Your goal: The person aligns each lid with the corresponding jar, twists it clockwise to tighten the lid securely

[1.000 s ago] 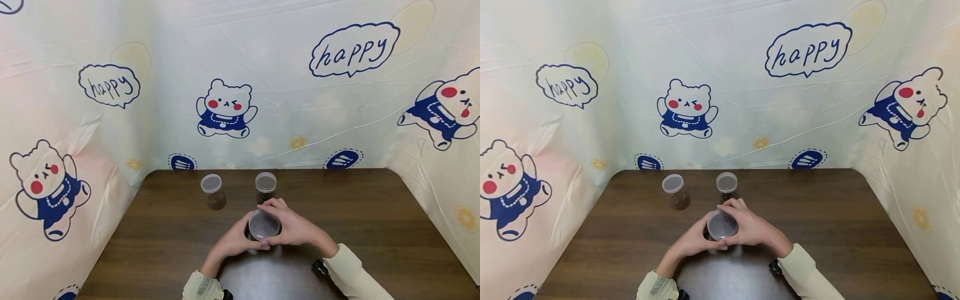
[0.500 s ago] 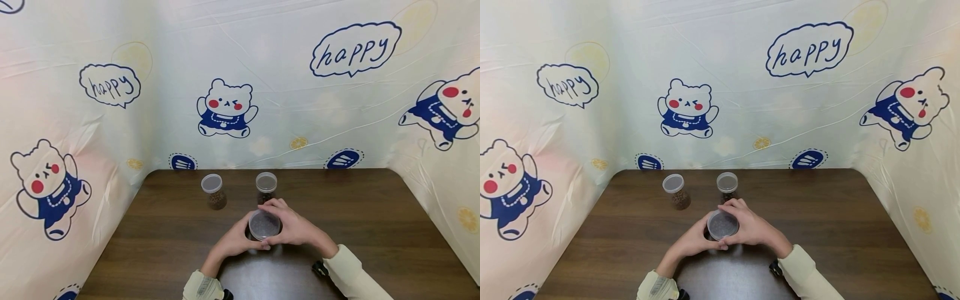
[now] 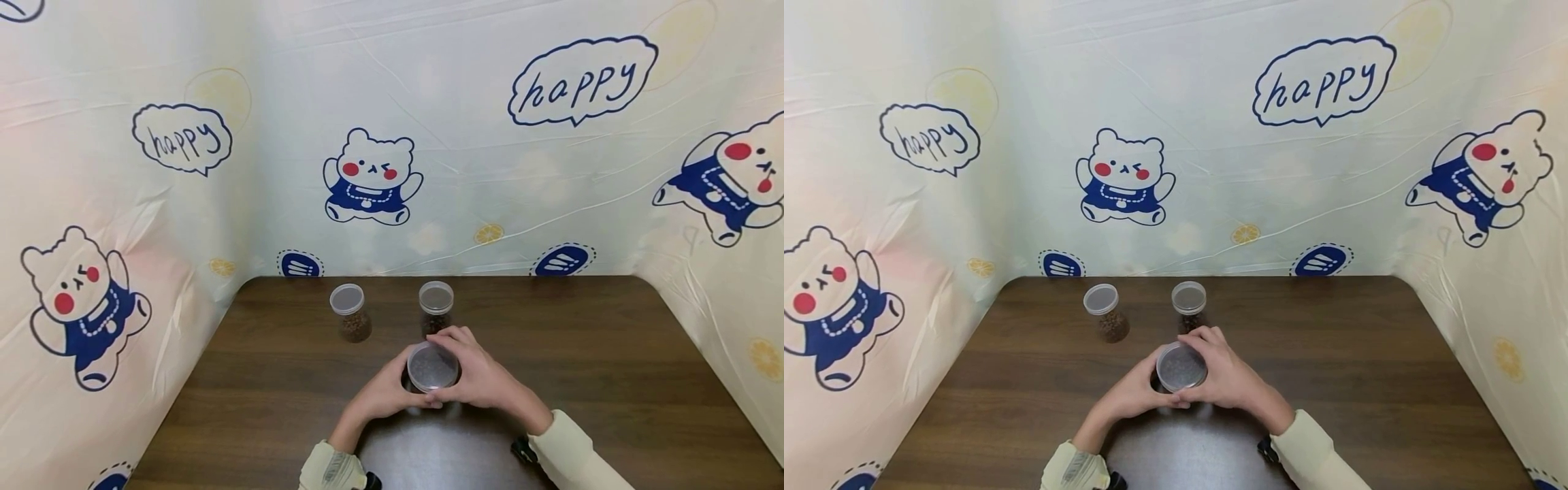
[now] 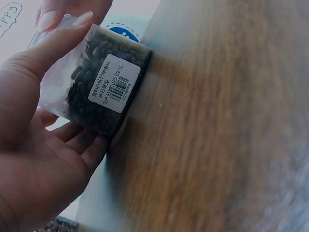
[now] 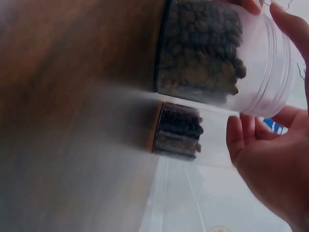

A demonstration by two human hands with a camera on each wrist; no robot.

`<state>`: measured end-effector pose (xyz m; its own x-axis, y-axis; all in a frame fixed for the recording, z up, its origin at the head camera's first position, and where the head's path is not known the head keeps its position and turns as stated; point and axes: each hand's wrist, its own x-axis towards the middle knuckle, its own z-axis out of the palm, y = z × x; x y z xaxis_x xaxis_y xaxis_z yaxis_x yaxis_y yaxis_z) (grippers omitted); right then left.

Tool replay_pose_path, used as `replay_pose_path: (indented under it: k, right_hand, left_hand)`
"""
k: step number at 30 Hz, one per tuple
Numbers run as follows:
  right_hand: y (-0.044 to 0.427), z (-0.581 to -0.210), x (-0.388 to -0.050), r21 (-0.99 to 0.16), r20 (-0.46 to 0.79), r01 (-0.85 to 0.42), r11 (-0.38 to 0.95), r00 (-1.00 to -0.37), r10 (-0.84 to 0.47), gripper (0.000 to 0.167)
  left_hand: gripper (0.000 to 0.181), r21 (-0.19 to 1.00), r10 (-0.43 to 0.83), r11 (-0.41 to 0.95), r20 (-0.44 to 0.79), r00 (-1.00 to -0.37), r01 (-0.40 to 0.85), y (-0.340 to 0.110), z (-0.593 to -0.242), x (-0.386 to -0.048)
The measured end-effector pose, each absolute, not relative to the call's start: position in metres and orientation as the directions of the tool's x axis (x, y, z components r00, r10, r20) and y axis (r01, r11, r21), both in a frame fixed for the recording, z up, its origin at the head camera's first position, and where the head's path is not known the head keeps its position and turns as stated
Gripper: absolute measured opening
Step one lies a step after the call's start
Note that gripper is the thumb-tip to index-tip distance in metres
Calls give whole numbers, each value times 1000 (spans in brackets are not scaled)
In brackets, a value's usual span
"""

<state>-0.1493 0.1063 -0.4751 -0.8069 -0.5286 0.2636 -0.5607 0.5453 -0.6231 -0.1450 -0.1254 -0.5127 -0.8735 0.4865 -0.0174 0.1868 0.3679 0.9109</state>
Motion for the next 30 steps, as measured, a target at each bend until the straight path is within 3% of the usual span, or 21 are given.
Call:
replay_pose_path:
  k: [7,13,21,26,30]
  right_hand:
    - [93,-472,-132,-545,296,-506,669,-862,-411,91]
    - [105,-475,-140,-639,264,-534,554,-829,-494,91]
    - [123,-488,-159,-793,185,-480,374,-776,-603,88]
    - [119,-488,-155,-775,222,-491,398,-801,-556,84]
    - [110,-486,-143,-715,276,-495,493,-848,-452,83]
  left_hand:
    - [93,911,485,373,-28,-874,178,-127,-511,-144]
    - [89,906,489,376,-16,-872,194,-127,-511,-144]
    - [90,912,483,369,-25,-875,178,-125,-514,-143]
    - [91,918,484,355,-19,-875,177,-124,-514,-144]
    - [90,917,482,353,-7,-876,187,-125,-514,-144]
